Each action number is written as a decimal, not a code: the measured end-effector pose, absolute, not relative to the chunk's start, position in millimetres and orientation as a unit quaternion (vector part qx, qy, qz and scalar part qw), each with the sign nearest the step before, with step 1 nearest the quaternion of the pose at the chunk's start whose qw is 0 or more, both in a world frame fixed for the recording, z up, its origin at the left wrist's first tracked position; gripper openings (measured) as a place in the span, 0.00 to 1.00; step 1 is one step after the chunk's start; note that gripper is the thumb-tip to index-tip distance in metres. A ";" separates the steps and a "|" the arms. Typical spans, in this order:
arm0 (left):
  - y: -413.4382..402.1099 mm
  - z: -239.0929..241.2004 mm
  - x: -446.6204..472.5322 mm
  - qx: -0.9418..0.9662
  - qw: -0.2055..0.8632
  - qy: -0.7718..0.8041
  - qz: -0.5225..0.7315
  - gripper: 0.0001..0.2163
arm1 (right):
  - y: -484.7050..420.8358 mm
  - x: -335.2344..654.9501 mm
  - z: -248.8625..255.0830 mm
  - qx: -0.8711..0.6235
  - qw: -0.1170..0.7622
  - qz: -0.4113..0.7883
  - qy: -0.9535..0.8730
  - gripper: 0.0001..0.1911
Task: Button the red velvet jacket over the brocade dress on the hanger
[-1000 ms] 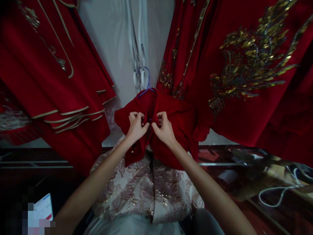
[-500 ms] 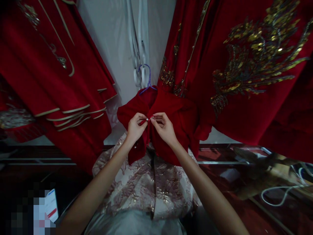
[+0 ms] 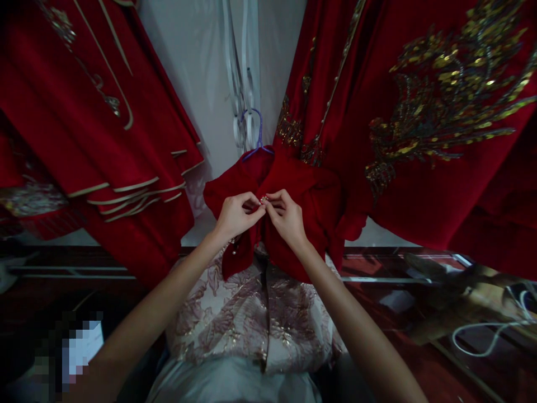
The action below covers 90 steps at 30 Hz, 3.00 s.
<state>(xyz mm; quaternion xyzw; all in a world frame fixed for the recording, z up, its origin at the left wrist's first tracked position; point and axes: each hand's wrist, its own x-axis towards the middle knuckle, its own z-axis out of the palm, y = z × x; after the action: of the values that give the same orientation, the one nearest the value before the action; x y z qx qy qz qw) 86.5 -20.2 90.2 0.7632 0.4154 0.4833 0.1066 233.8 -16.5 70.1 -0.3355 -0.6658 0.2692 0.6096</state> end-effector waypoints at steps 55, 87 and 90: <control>-59.3 11.5 63.3 0.444 0.517 0.420 0.600 0.13 | -60.2 209.6 32.3 -0.425 0.413 0.306 -0.745 0.14; -18.8 -12.1 47.4 0.459 0.355 0.441 0.685 0.10 | -6.7 175.3 22.3 -0.423 0.482 0.185 -0.745 0.06; -16.8 -9.8 43.3 0.504 0.328 0.437 0.669 0.08 | -4.1 175.2 25.0 -0.419 0.485 0.188 -0.744 0.06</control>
<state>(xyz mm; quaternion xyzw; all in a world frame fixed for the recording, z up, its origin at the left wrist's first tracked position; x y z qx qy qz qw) 43.3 -16.8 -9.8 0.5041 0.4366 0.6690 0.3281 175.2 -4.1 25.0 -0.4190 -0.7444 0.1882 0.4847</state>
